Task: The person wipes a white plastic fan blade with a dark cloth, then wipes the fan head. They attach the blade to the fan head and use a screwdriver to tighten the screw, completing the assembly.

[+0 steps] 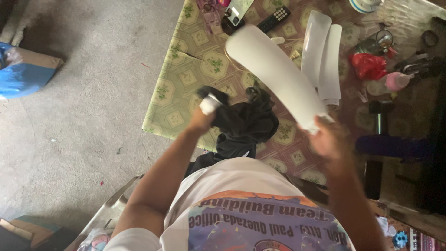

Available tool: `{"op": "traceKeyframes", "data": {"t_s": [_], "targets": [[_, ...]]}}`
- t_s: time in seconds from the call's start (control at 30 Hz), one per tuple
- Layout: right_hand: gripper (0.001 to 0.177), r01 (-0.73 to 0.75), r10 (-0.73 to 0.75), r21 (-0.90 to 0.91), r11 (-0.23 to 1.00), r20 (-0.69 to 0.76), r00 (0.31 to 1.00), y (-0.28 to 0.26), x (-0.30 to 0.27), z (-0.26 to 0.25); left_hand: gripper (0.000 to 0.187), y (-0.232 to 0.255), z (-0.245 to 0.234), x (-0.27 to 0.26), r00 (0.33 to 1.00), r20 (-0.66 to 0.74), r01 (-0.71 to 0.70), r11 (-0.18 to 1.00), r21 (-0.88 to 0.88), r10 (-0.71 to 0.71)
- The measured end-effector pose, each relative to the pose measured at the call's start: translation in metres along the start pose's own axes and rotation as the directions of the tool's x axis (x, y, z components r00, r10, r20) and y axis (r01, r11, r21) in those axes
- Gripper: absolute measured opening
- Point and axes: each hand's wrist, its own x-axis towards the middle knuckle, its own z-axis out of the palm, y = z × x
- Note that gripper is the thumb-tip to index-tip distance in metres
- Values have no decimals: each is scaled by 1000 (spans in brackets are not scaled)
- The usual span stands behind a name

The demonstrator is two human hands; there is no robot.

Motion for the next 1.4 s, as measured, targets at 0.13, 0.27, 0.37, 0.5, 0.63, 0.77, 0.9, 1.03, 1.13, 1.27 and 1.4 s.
{"op": "traceKeyframes", "data": {"t_s": [0.13, 0.27, 0.37, 0.5, 0.63, 0.77, 0.9, 1.03, 1.13, 1.27, 1.4], "targets": [[40, -103, 53, 226, 969, 215, 975, 55, 18, 52, 35, 45, 68, -8, 805, 472, 591, 422, -688, -359], [44, -271, 211, 261, 927, 235, 949, 70, 14, 89, 32, 72, 92, -8, 945, 181, 325, 694, -643, -274], [51, -389, 337, 280, 877, 216, 916, 75, 29, 80, 29, 84, 60, -4, 962, 196, 273, 659, -701, -190], [38, -398, 395, -20, 917, 177, 902, 92, 42, 35, 31, 118, 18, -2, 947, 319, 225, 795, -564, -42], [37, -212, 223, -75, 974, 182, 958, 93, 42, 51, 33, 127, 19, -2, 931, 231, 361, 816, -453, -283], [36, 53, -72, -206, 977, -85, 994, 98, 37, 98, 57, 112, 40, -8, 951, 111, 297, 759, -579, -287], [37, 66, -222, -523, 850, -241, 945, 98, 25, 116, 92, 115, 43, -22, 979, 52, 182, 732, -657, -196], [41, 248, -288, -191, 950, -221, 932, 103, 33, 114, 111, 133, 42, -30, 993, 23, 95, 684, -723, -113], [38, 250, -406, -646, 721, -101, 908, 110, 33, 100, 80, 153, 49, -35, 951, 119, 297, 742, -600, -285], [37, 260, -305, -305, 916, -112, 946, 126, 33, 109, 42, 159, 41, -40, 925, -34, 358, 897, -261, -379], [37, 121, -140, -155, 980, -119, 983, 109, 17, 122, 31, 151, 41, -46, 819, -89, 519, 798, -307, -567]]}}
